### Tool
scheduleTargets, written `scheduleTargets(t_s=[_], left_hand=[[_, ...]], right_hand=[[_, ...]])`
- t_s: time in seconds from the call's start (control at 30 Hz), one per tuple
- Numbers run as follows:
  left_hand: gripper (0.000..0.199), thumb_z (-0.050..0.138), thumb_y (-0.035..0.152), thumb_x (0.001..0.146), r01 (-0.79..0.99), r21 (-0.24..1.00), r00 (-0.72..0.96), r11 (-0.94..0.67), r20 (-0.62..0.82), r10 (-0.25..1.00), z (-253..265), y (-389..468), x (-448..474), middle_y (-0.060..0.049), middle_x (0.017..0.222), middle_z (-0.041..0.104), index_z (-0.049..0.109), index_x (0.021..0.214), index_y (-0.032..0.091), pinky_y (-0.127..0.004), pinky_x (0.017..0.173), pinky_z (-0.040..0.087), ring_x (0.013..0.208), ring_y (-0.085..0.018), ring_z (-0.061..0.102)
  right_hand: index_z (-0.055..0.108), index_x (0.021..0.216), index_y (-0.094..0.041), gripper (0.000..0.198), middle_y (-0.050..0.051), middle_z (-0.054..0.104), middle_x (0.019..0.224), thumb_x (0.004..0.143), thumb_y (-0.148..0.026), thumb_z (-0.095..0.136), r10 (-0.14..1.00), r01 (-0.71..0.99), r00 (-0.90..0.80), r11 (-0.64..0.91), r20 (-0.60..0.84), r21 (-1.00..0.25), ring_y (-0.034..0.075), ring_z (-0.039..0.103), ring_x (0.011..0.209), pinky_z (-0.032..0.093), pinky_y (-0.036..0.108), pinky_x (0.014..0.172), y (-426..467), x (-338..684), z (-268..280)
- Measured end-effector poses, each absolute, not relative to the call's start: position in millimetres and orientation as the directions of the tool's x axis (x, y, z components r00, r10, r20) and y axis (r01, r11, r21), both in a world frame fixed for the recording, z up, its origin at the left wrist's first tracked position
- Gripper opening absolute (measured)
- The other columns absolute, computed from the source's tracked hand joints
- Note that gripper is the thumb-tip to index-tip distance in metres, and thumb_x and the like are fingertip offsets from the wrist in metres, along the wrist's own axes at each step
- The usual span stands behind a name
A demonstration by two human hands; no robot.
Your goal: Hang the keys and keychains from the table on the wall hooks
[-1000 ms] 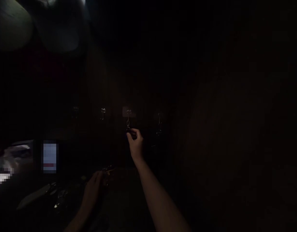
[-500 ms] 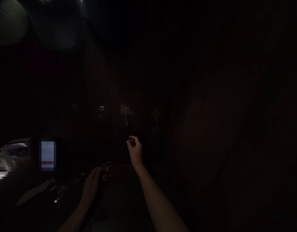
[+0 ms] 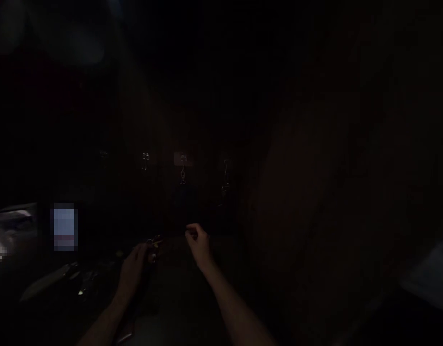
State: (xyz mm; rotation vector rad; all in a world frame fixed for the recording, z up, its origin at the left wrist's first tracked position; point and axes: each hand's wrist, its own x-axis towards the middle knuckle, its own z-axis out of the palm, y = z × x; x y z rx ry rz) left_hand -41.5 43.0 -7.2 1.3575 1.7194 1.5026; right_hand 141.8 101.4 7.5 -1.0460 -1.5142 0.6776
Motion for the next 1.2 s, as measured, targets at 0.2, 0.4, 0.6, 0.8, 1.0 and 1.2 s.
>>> scheduleTargets(t_s=[0.2, 0.4, 0.6, 0.8, 1.0, 1.2], left_hand=[[0.033, 0.038, 0.045, 0.079, 0.366, 0.925, -0.404, -0.103, 0.258, 0.878, -9, 43, -42, -0.003, 0.074, 0.071, 0.062, 0.076, 0.021, -0.03, 0.065, 0.049, 0.073, -0.022, 0.065], [0.035, 0.038, 0.047, 0.08, 0.42, 0.899, -0.366, -0.126, 0.295, 0.883, -1, 33, -43, -0.002, 0.078, 0.07, 0.062, 0.076, 0.021, -0.029, 0.07, 0.048, 0.078, -0.022, 0.064], [0.037, 0.035, 0.047, 0.081, 0.482, 0.87, -0.365, -0.105, 0.308, 0.879, 7, 31, -57, -0.003, 0.082, 0.07, 0.061, 0.085, 0.021, -0.029, 0.074, 0.047, 0.081, -0.022, 0.063], [0.036, 0.039, 0.046, 0.078, 0.572, 0.82, -0.395, -0.037, 0.315, 0.863, 1, 34, -84, -0.005, 0.09, 0.069, 0.059, 0.094, 0.02, -0.032, 0.076, 0.048, 0.087, -0.024, 0.063], [0.036, 0.038, 0.04, 0.079, 0.673, 0.739, -0.318, 0.027, 0.256, 0.913, -5, 32, -93, -0.008, 0.099, 0.069, 0.061, 0.096, 0.019, -0.034, 0.082, 0.046, 0.095, -0.025, 0.063], [0.033, 0.039, 0.038, 0.081, 0.692, 0.722, -0.271, -0.01, 0.272, 0.923, -10, 36, -87, -0.007, 0.097, 0.069, 0.062, 0.095, 0.02, -0.032, 0.081, 0.046, 0.093, -0.023, 0.063]], right_hand=[[0.062, 0.085, -0.02, 0.016, 0.001, 0.066, 0.083, 0.072, -0.022, 0.053, 0.917, 0.337, -0.133, 0.398, 0.375, -0.853, 0.017, 0.062, 0.08, 0.046, 0.028, 0.074, 83, 155, -3], [0.063, 0.087, -0.02, 0.018, -0.001, 0.063, 0.074, 0.073, -0.017, 0.052, 0.943, 0.443, -0.162, 0.332, 0.291, -0.832, 0.013, 0.056, 0.066, 0.043, 0.023, 0.062, 71, 161, -29], [0.065, 0.084, -0.022, 0.019, -0.002, 0.063, 0.076, 0.073, -0.015, 0.052, 0.915, 0.492, -0.209, 0.404, 0.346, -0.772, 0.012, 0.054, 0.062, 0.041, 0.023, 0.061, 60, 158, -45], [0.065, 0.084, -0.022, 0.02, 0.001, 0.063, 0.081, 0.074, -0.011, 0.053, 0.887, 0.598, -0.262, 0.459, 0.381, -0.657, 0.016, 0.057, 0.072, 0.043, 0.027, 0.068, 57, 158, -38], [0.064, 0.093, -0.02, 0.022, 0.006, 0.064, 0.093, 0.08, -0.01, 0.049, 0.806, 0.544, -0.441, 0.59, 0.394, -0.597, 0.018, 0.057, 0.092, 0.043, 0.031, 0.083, 45, 154, -29], [0.06, 0.113, -0.029, 0.033, 0.003, 0.062, 0.107, 0.082, -0.022, 0.055, 0.555, 0.362, -0.762, 0.791, 0.332, -0.492, 0.019, 0.052, 0.101, 0.038, 0.036, 0.091, 16, 134, -15]])
